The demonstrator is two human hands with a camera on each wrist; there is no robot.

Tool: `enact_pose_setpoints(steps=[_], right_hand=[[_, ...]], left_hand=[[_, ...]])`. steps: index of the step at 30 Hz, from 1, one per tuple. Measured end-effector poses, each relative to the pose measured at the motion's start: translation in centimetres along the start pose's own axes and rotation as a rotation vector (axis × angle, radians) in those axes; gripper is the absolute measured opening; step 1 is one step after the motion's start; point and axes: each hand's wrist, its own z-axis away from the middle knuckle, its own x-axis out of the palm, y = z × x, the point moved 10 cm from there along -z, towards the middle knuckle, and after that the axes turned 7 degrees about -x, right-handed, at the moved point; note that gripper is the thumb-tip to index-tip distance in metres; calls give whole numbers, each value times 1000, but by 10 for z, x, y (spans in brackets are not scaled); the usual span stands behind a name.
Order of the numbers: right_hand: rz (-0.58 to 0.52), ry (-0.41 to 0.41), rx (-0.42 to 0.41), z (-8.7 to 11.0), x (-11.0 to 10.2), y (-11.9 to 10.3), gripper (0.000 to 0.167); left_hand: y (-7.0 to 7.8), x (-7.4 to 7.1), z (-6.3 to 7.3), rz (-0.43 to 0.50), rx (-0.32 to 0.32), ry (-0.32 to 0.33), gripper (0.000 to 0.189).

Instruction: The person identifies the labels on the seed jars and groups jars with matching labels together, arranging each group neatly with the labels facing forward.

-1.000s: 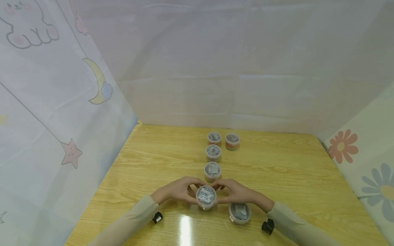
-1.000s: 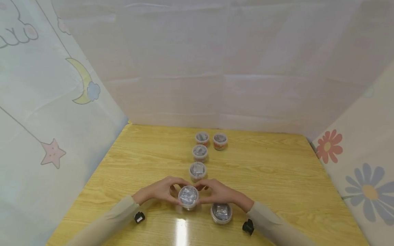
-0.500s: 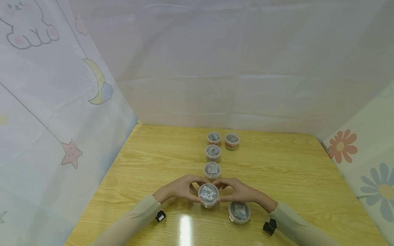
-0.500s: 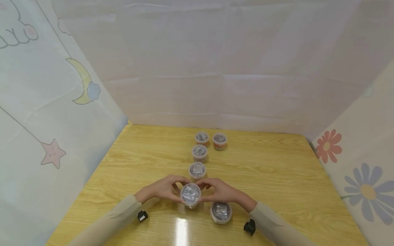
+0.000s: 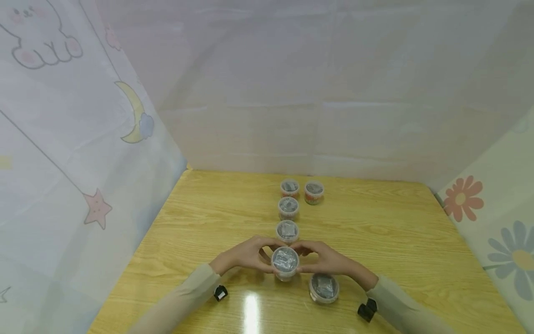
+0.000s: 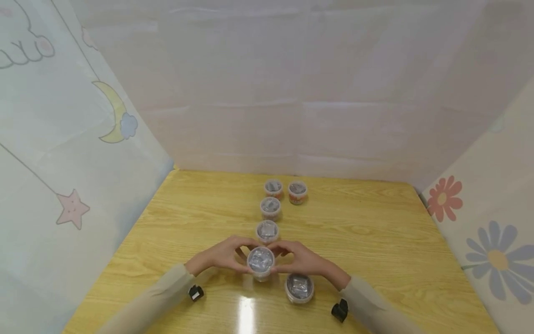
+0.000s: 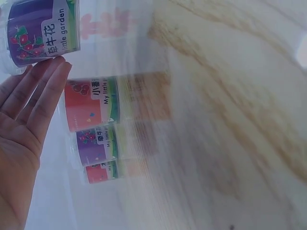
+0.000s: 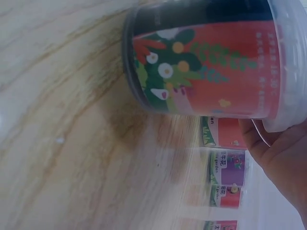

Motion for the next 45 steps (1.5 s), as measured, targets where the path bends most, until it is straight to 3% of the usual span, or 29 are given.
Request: enact_pose_setpoints(steps=[7, 15, 22, 25, 29, 32, 41, 45], right_hand=[[12, 24, 5, 3, -2, 3, 54], [0, 70, 66, 5, -6, 10, 64], [-18, 91, 61, 1, -11, -10, 67], [2, 98, 46, 1, -13, -9, 69], [34, 113, 42, 4, -13, 3, 71], [35, 131, 43, 4, -16, 5, 72], [58, 149, 40, 4, -23, -2, 70], [45, 155, 33, 1, -28, -16, 68]], left_hand=[[3, -3, -3, -40, 19, 26, 63], [5, -9, -7, -7, 25, 50, 61], [5, -12, -10, -10, 2, 70, 62], [20, -16, -10, -11, -1, 66, 60], [20, -18, -12, 5, -27, 69, 60], [8, -17, -16, 11, -35, 87, 61], [9, -21, -20, 14, -26, 111, 61], [10, -22, -22, 11, -17, 123, 60]])
